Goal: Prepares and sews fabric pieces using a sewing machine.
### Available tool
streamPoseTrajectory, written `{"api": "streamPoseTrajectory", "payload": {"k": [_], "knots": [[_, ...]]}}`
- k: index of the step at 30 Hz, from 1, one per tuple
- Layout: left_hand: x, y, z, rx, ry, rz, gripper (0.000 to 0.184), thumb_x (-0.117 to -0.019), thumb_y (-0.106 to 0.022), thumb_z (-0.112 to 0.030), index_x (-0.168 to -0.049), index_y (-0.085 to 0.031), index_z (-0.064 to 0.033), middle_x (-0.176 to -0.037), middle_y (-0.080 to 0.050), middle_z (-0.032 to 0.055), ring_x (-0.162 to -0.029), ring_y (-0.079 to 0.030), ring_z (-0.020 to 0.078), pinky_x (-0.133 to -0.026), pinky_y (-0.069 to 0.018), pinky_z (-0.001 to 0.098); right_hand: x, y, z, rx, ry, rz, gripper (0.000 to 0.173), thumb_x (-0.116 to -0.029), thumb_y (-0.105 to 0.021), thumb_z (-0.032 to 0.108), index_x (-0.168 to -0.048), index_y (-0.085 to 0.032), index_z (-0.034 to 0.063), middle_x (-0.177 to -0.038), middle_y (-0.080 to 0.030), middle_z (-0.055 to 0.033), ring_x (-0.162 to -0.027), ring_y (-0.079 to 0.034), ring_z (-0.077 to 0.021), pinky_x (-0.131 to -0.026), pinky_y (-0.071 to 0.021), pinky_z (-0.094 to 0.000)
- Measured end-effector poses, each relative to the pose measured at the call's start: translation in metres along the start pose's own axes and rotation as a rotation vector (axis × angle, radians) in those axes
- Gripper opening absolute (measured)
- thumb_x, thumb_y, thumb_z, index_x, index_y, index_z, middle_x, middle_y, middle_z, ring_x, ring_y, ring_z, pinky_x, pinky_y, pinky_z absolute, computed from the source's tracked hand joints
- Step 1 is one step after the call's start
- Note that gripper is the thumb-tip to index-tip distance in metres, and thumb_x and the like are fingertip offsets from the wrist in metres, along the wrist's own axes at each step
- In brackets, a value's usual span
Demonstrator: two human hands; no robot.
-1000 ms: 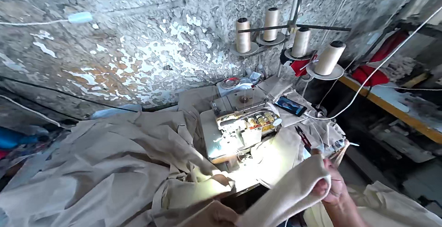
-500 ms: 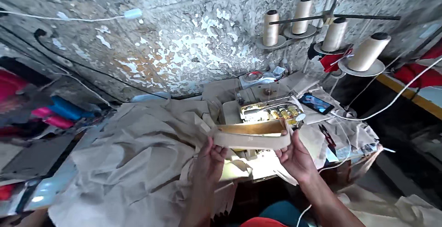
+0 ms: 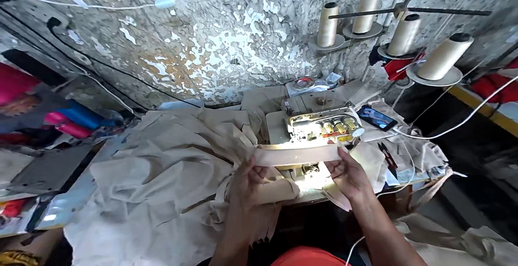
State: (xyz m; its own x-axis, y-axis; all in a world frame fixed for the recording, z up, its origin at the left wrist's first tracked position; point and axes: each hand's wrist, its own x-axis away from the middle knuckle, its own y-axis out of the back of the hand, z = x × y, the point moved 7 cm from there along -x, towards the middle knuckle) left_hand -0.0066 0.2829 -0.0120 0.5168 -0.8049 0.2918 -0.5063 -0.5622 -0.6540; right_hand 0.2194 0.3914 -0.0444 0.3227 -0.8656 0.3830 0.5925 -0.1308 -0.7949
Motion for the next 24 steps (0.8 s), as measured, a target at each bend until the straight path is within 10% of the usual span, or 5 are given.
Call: {"api": "streamPoseTrajectory", "payload": {"k": [24], "knots": [[0.011, -0.007, 0.029, -0.086, 0.053, -0.095, 0.018, -0.1067, -0.042, 0.001, -0.123, -0.048, -0.0042, -0.094, -0.072, 0.0102, -0.073, -0.073, 0.0165, -0.063, -0.0619, 0.0287, 0.015, 0.001, 0.003, 0.126, 0.145, -0.108, 0.013, -0.1084, -0.043, 0.007, -0.117, -0.053, 0.0043, -0.081, -0.072, -0.0074, -0.067, -0.073, -0.0151, -0.066, -0.0640, -0.0305]]}}
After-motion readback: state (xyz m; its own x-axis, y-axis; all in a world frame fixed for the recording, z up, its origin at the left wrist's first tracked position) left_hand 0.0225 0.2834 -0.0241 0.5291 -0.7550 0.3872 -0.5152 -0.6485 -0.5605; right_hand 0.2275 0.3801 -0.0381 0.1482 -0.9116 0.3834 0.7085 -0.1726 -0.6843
